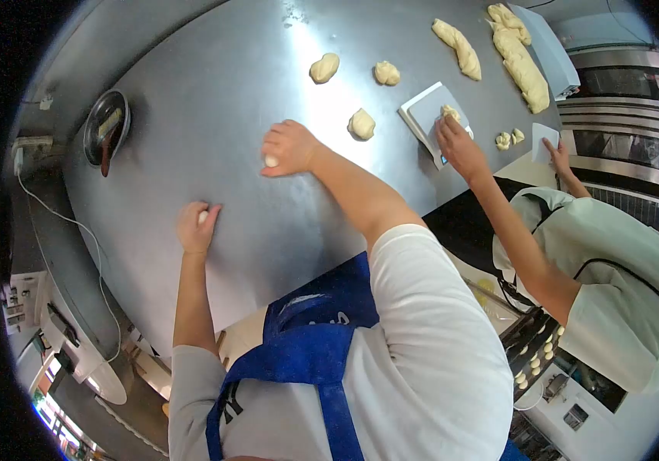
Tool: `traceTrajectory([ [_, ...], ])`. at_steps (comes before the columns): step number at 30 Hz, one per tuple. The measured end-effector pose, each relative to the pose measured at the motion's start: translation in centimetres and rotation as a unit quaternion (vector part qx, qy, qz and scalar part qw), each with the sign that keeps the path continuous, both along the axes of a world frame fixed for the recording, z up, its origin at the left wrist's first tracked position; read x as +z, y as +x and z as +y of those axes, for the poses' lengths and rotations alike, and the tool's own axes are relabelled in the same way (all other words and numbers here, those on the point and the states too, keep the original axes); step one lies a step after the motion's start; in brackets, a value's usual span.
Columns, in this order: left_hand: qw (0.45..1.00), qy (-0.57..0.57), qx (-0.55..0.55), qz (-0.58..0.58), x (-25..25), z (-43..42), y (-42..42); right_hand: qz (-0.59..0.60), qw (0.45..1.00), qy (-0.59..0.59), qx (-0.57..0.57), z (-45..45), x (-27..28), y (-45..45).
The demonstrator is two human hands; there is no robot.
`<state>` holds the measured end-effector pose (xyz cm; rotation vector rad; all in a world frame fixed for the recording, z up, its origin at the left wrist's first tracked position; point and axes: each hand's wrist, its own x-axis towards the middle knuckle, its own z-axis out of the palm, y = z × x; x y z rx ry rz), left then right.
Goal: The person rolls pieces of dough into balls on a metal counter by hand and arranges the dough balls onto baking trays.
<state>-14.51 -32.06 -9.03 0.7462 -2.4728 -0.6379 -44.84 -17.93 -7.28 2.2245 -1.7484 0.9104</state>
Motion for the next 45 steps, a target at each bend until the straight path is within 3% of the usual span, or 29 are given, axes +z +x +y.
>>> traceTrajectory([
  [2,0.996,-0.051,0.052,0.051,-0.1,0.0,1.9,-0.051,0.998,0.021,-0.03,1.8,-0.3,-1.1],
  [3,0.996,-0.049,0.046,0.051,-0.3,1.0,3.0,-0.051,0.998,0.022,-0.036,2.7,-1.1,-0.3],
  [5,0.986,-0.016,0.146,0.083,-1.2,3.5,4.5,-0.15,0.986,-0.041,-0.062,4.3,-2.6,2.4],
  [6,0.994,-0.04,0.035,0.097,-1.9,4.2,4.5,-0.15,0.986,-0.038,-0.066,3.8,-2.7,3.5],
  [7,0.994,-0.037,0.034,0.095,-1.7,3.9,3.9,-0.082,0.996,0.026,-0.015,2.8,-2.9,4.9],
  [9,0.993,-0.058,-0.1,-0.027,-1.4,1.2,1.3,-0.01,0.996,0.087,0.035,0.6,-2.8,4.5],
  [10,0.993,-0.059,-0.1,-0.028,-1.6,-0.3,0.7,0.007,0.995,0.089,0.052,-0.8,-2.7,2.8],
  [12,0.999,-0.027,0.028,0.0,-1.7,-3.3,0.6,0.022,0.994,0.088,0.068,-1.8,-2.1,0.1],
  [15,0.997,-0.036,0.072,-0.005,0.0,-2.4,1.8,-0.014,0.992,0.121,-0.01,0.1,-0.5,-2.7],
  [18,0.987,-0.021,0.159,-0.002,-0.1,2.0,3.4,-0.141,0.975,0.093,-0.141,3.6,-0.6,1.6],
  [19,0.987,-0.023,0.158,0.0,-0.7,2.2,2.9,-0.14,0.976,0.09,-0.142,3.6,-0.8,2.3],
  [21,0.976,0.018,0.211,-0.039,-1.6,3.6,3.4,-0.145,0.95,0.033,-0.273,3.6,-1.2,5.1],
  [22,0.98,0.016,0.19,-0.05,-0.8,3.5,3.1,-0.16,0.943,0.047,-0.287,3.2,-0.8,5.3],
  [23,0.978,0.017,0.2,-0.047,0.5,3.5,3.8,-0.156,0.947,0.048,-0.277,3.4,-0.4,5.0],
  [25,0.979,0.144,0.099,-0.107,2.9,3.5,5.9,-0.261,0.933,0.021,-0.248,4.0,0.1,4.1],
  [27,0.991,0.072,0.056,-0.098,2.1,6.1,10.8,-0.268,0.933,0.001,-0.239,8.3,1.1,4.7],
  [29,0.999,-0.015,0.027,-0.008,0.1,10.3,14.0,-0.241,0.95,0.041,-0.196,14.0,1.2,6.1],
  [31,0.997,-0.019,0.068,0.036,1.2,14.6,13.1,-0.231,0.961,0.094,-0.119,16.8,-0.8,8.7],
  [33,0.999,-0.003,-0.046,0.009,1.8,14.1,8.4,-0.164,0.975,0.128,-0.08,14.0,-0.1,11.3],
  [35,0.99,-0.041,-0.085,-0.104,1.9,11.5,4.1,-0.09,0.993,0.063,-0.053,8.1,-3.2,12.3],
  [36,0.993,-0.04,-0.083,-0.08,0.3,9.4,3.1,-0.043,0.998,0.047,0.006,5.5,-3.2,10.7],
  [37,0.995,-0.036,-0.075,-0.058,-1.3,7.3,2.9,0.003,0.997,0.033,0.07,3.4,-2.5,8.7],
  [41,0.996,-0.08,0.019,-0.02,-1.1,2.4,3.8,-0.019,1.0,0.004,-0.019,1.1,-1.1,1.2],
  [43,0.982,-0.121,0.145,-0.018,-0.2,2.5,5.3,-0.079,0.993,0.081,-0.032,3.2,-0.3,0.2],
  [45,0.977,-0.093,0.194,0.012,0.1,4.9,7.6,-0.146,0.984,0.028,-0.102,5.9,-0.2,2.1],
])
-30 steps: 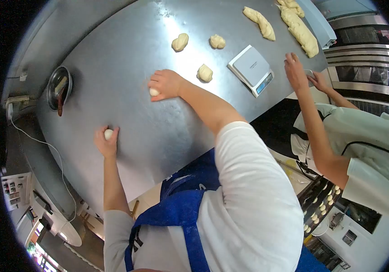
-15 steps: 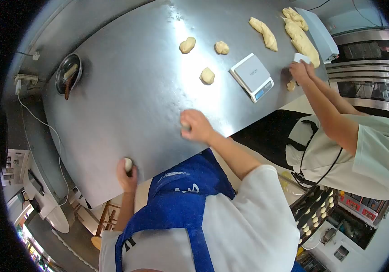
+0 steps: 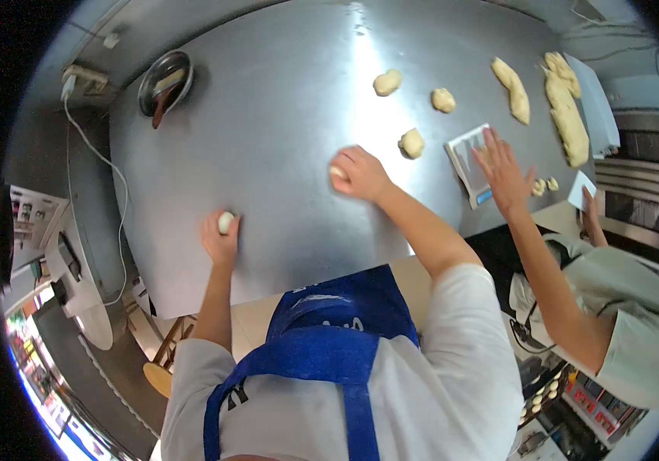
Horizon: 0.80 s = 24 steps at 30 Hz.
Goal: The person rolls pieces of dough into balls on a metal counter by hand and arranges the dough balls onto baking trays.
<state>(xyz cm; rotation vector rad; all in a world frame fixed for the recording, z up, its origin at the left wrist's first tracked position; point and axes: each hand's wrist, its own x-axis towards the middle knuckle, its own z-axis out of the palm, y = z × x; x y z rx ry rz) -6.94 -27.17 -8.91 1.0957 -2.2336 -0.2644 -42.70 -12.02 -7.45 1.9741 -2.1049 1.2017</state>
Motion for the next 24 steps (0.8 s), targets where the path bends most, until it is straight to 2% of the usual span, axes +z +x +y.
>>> traceTrajectory([
  [1,0.998,0.022,0.028,0.054,-0.2,1.4,0.4,-0.017,0.999,-0.005,0.028,0.9,0.4,1.2],
  [3,0.988,0.042,-0.138,0.052,-1.3,4.3,0.9,-0.06,0.991,-0.052,0.111,0.2,-0.3,3.6],
  [4,0.989,0.042,-0.135,0.05,-0.9,4.1,-0.1,-0.004,0.991,-0.004,0.135,-1.3,-0.9,4.7],
  [6,0.966,0.004,-0.251,-0.062,-0.5,1.1,-3.2,0.099,0.979,-0.043,0.171,-5.5,-1.2,3.9],
  [7,0.966,0.004,-0.251,-0.062,-0.4,-0.6,-4.1,0.137,0.973,-0.021,0.184,-6.9,-1.3,1.9],
  [8,0.981,0.057,-0.178,-0.056,-0.3,-2.6,-4.2,0.172,0.965,0.003,0.196,-7.7,-1.4,0.0],
  [9,0.987,0.106,-0.108,-0.047,-0.3,-4.0,-4.1,0.17,0.97,0.03,0.172,-7.9,-1.0,-1.9],
  [12,0.99,0.054,-0.127,0.013,0.1,-4.3,-2.5,0.093,0.982,0.106,0.123,-5.2,-0.2,-4.4],
  [13,0.988,0.054,-0.142,0.016,0.5,-3.1,-2.0,0.056,0.989,0.098,0.094,-4.0,0.1,-3.7],
  [15,0.993,0.09,-0.071,0.017,1.3,-0.3,-1.3,-0.004,0.998,0.066,0.007,-1.6,-0.1,-0.2],
  [16,0.992,0.092,-0.082,0.02,0.8,-0.1,-1.6,-0.013,0.997,0.055,-0.06,-1.2,-0.6,1.6],
  [18,0.989,0.145,-0.009,-0.022,-0.9,1.1,-0.2,-0.012,0.987,0.034,-0.156,-1.5,-1.0,3.7],
  [20,0.99,0.131,-0.03,-0.041,0.7,0.8,0.6,-0.053,0.986,0.023,-0.159,-3.0,-1.4,3.3],
  [22,0.966,0.236,-0.084,-0.065,4.6,1.0,1.1,-0.099,0.979,0.016,-0.177,-1.4,-0.5,3.6],
  [24,0.976,0.189,-0.098,-0.054,1.3,4.1,5.2,-0.112,0.984,0.0,-0.138,2.3,2.2,4.0],
])
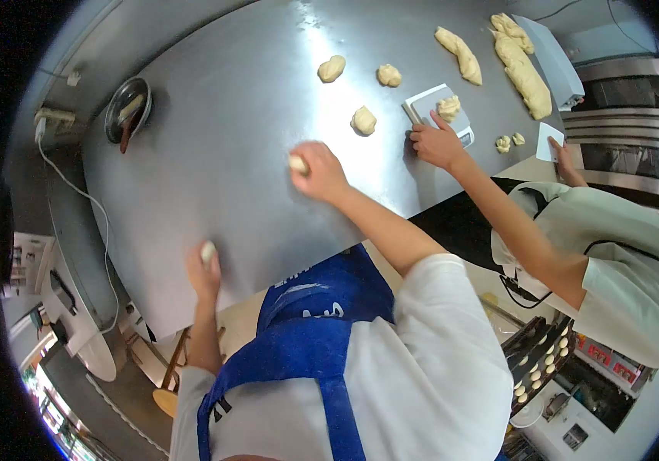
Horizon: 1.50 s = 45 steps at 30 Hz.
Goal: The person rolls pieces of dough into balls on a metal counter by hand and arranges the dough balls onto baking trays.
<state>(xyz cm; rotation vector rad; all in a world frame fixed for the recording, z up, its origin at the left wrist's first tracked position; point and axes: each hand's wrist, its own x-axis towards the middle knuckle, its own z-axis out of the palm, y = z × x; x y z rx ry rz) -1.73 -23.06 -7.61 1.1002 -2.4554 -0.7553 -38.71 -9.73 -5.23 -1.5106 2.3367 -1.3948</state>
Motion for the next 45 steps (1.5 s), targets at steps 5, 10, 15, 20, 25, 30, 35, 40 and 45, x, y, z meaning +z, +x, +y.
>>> traceTrajectory([
  [5,0.984,-0.086,-0.134,0.078,1.4,3.8,-4.8,0.026,0.987,0.046,0.149,5.4,-2.5,6.1],
  [10,0.967,-0.15,-0.188,0.084,-0.4,-4.8,-9.6,0.222,0.948,0.014,0.227,-2.9,-2.4,2.6],
  [15,0.984,-0.112,-0.101,0.093,-1.8,-7.0,-5.4,0.162,0.966,0.007,0.204,-1.9,-2.6,-2.5],
  [20,0.975,-0.075,-0.071,0.196,-2.2,-1.9,-4.7,0.09,0.988,-0.062,0.112,-0.5,-4.6,3.3],
  [25,0.982,-0.128,-0.132,0.044,-3.0,-8.1,-9.2,0.256,0.924,-0.005,0.283,-7.2,-3.6,-1.7],
  [30,0.981,-0.178,-0.011,0.082,-2.6,-7.5,-5.5,0.207,0.952,-0.006,0.226,-3.7,-2.7,-4.3],
  [35,0.951,-0.205,-0.221,0.073,-1.0,-5.7,-7.3,0.228,0.913,0.012,0.339,-4.5,-4.5,0.3],
  [40,0.988,-0.15,0.028,0.021,-3.3,-11.1,-7.5,0.221,0.925,0.024,0.308,-7.2,-2.3,-7.2],
  [45,0.992,-0.112,0.02,0.05,-0.6,-8.7,-6.1,0.097,0.936,0.202,0.273,-2.7,1.4,-7.4],
])
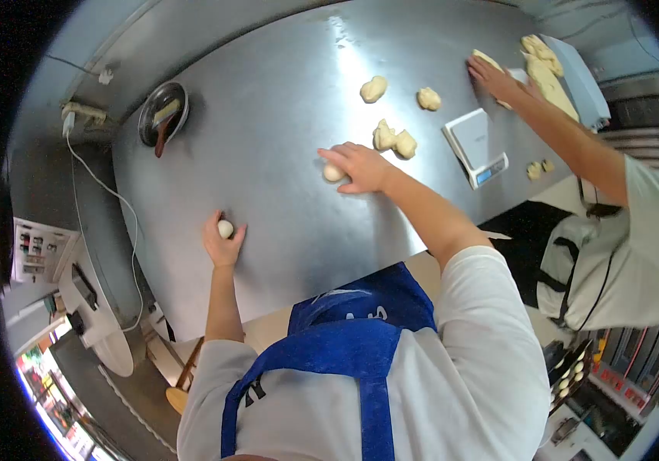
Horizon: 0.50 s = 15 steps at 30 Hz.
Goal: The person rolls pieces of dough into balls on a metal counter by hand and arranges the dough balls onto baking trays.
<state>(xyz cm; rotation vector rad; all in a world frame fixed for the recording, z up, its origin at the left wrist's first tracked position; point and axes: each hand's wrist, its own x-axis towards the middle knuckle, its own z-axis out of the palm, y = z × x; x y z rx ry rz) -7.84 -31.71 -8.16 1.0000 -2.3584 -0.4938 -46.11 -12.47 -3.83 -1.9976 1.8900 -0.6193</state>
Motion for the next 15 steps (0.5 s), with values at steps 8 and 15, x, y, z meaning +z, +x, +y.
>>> traceTrajectory([
  [8,0.995,0.076,-0.01,-0.069,-0.3,1.2,2.1,-0.058,0.935,-0.102,-0.334,3.3,-0.7,13.0],
  [15,0.749,0.661,0.004,0.048,0.0,-1.6,4.3,-0.151,0.857,-0.035,-0.492,20.1,-0.8,30.9],
])
